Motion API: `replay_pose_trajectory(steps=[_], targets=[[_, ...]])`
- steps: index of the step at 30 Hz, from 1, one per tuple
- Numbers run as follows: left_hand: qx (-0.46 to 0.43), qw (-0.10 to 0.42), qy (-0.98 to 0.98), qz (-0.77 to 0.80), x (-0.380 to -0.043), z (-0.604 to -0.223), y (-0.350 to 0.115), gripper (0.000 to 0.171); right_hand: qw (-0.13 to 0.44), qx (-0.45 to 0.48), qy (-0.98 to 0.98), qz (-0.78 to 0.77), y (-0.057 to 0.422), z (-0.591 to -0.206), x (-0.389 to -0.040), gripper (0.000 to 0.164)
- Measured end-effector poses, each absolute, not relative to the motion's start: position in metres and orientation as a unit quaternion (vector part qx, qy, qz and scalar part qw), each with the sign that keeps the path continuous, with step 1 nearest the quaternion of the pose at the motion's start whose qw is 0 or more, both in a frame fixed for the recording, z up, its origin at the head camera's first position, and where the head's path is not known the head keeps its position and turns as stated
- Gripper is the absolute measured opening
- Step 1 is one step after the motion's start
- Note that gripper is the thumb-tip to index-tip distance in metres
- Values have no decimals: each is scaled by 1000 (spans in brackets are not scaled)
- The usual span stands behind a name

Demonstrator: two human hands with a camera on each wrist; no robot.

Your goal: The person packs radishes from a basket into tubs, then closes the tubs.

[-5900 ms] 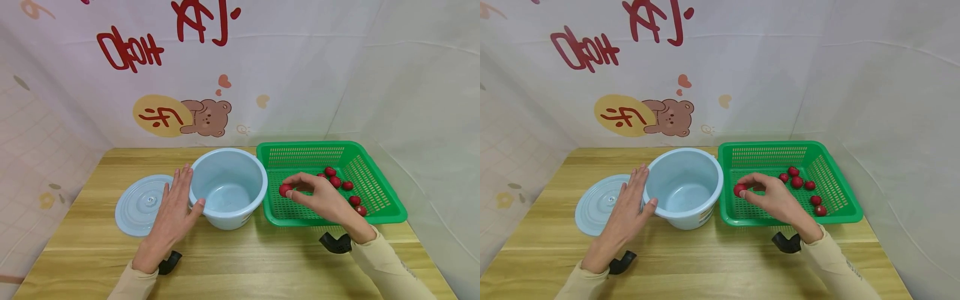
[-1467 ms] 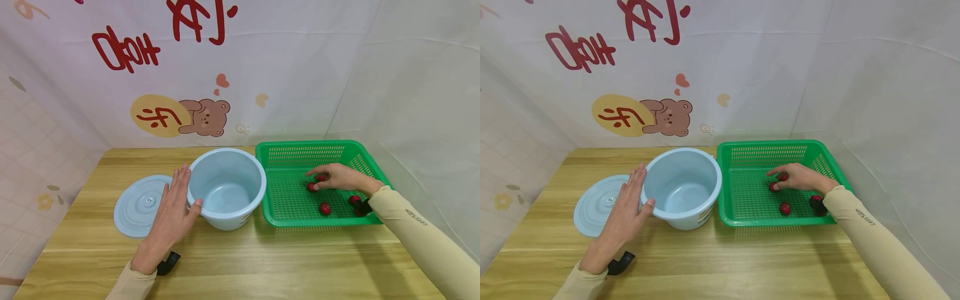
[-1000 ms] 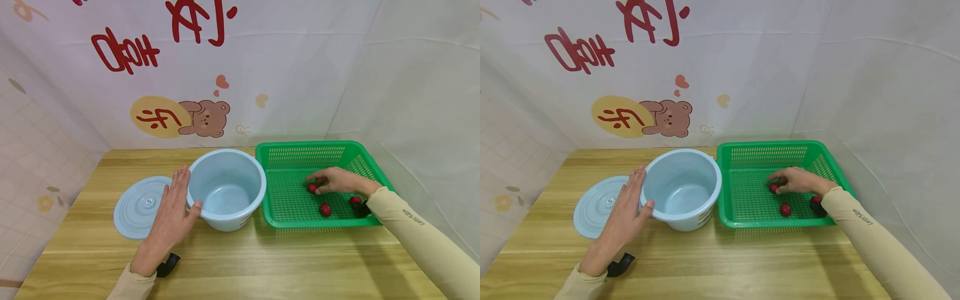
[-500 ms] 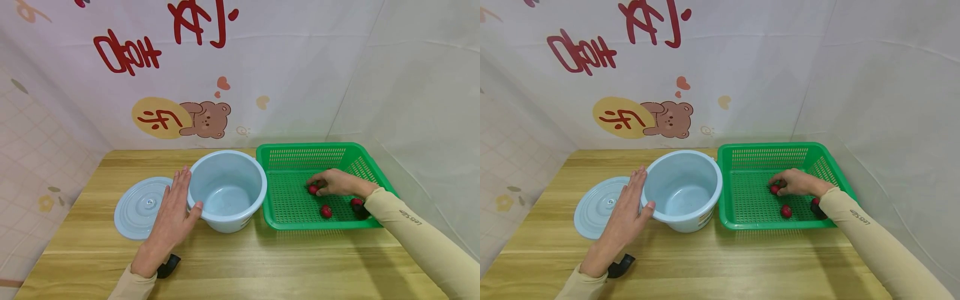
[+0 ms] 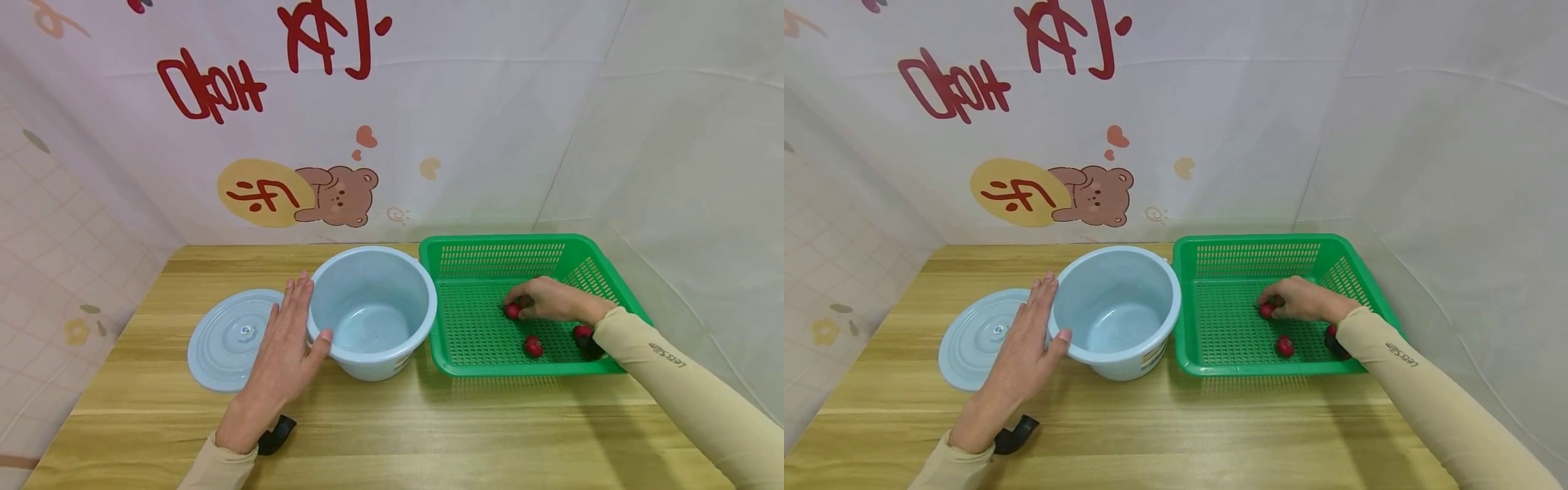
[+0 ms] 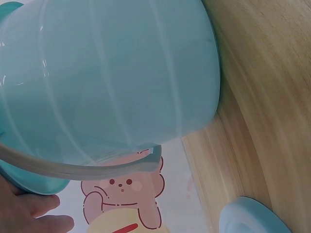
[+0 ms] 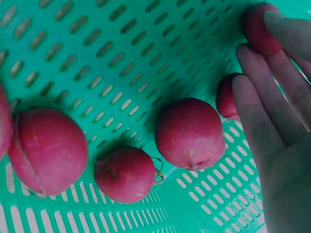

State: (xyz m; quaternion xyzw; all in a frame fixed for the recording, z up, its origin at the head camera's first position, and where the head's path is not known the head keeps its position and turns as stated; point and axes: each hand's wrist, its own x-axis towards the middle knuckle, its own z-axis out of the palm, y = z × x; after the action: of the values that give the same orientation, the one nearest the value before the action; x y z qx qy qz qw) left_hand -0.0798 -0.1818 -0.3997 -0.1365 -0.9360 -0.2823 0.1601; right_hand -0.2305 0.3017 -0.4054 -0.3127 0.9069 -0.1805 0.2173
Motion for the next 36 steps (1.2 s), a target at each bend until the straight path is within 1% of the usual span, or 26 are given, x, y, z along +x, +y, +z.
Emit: replay_pose_trajectory(steps=[4,7,13,19,23,30,36], targets=[[-137,159,-935,-286,-80,-399,-181,79,207,-315,908,-180,302,-405,-230,29],[-137,158,-935,-286,-81,-399,-181,79,211,-315,906,-188,301,-404,-229,28],[-138,158,-935,-285,-82,-399,-180,79,232,-313,901,-193,300,-405,-230,30],[-138,159,-935,-285,-82,-399,-180,79,226,-307,904,-193,301,-401,-227,31],[-137,160,-935,-285,-81,-399,-181,79,207,-301,907,-208,301,-391,-222,30],[-136,162,-935,-285,-81,-399,-182,79,153,-295,917,-220,298,-371,-216,30],[-133,159,-935,-287,-81,-401,-182,79,114,-272,928,-230,295,-355,-205,26]])
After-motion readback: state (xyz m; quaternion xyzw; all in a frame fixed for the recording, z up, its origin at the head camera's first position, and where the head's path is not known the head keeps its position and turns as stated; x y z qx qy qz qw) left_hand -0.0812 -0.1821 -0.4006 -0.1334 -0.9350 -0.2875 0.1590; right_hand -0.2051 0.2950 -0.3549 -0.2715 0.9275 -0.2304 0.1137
